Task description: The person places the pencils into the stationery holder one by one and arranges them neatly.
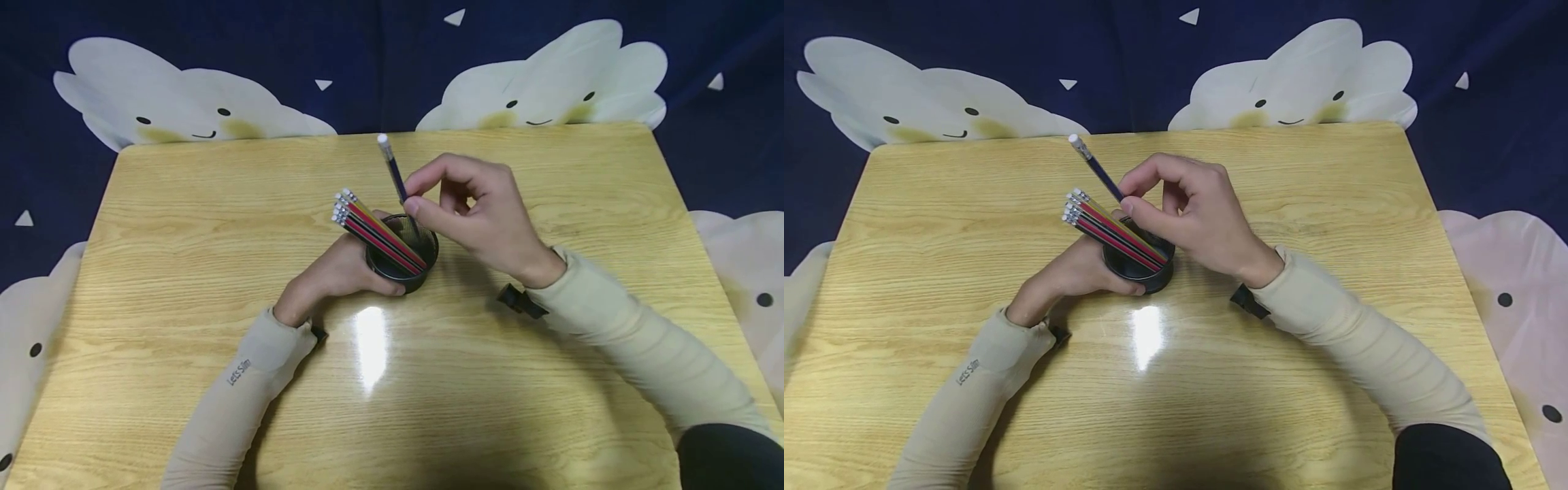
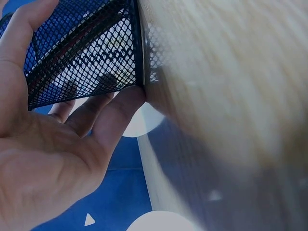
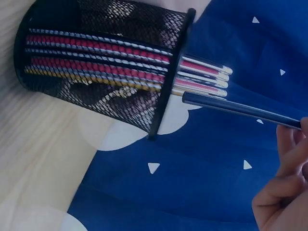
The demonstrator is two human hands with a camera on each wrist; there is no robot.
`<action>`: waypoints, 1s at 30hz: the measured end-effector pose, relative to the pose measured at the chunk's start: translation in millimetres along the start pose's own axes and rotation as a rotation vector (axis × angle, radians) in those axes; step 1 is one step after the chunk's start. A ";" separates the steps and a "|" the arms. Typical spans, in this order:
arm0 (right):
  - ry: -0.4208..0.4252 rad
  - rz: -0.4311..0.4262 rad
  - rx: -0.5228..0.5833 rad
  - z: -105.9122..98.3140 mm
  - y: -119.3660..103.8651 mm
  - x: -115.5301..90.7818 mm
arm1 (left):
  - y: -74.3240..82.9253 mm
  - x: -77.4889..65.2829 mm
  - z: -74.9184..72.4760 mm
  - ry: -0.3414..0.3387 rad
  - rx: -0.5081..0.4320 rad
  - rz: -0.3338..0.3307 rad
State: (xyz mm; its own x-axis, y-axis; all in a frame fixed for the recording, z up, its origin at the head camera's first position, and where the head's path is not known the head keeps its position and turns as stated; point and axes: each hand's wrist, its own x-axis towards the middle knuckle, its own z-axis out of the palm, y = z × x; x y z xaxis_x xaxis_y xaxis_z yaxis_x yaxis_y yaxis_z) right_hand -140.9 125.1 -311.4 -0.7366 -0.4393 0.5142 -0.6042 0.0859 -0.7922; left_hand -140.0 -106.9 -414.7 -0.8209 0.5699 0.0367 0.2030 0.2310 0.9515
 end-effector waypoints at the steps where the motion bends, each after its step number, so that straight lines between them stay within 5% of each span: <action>1: 0.003 0.004 0.005 1.4 1.1 -0.5 | 0.2 0.3 0.1 -0.002 -0.004 0.005; 12: 0.007 0.033 0.019 10.5 9.7 -6.5 | 0.5 2.1 -0.6 -0.019 -0.034 0.027; 23: -0.071 0.101 -0.134 10.7 24.9 -10.1 | 0.3 0.8 -1.3 -0.026 -0.030 0.015; 30: -0.112 0.067 -0.281 16.8 34.2 -7.9 | -0.2 -1.7 -2.7 -0.057 0.021 -0.090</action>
State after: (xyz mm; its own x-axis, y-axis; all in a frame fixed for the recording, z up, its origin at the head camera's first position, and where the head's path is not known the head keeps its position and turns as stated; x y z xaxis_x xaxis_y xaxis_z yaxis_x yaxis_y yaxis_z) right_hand -150.7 116.5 -348.1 -0.7490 -0.5186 0.4124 -0.6275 0.3552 -0.6929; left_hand -140.0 -110.0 -414.1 -0.8046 0.5901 -0.0661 0.1418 0.2991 0.9436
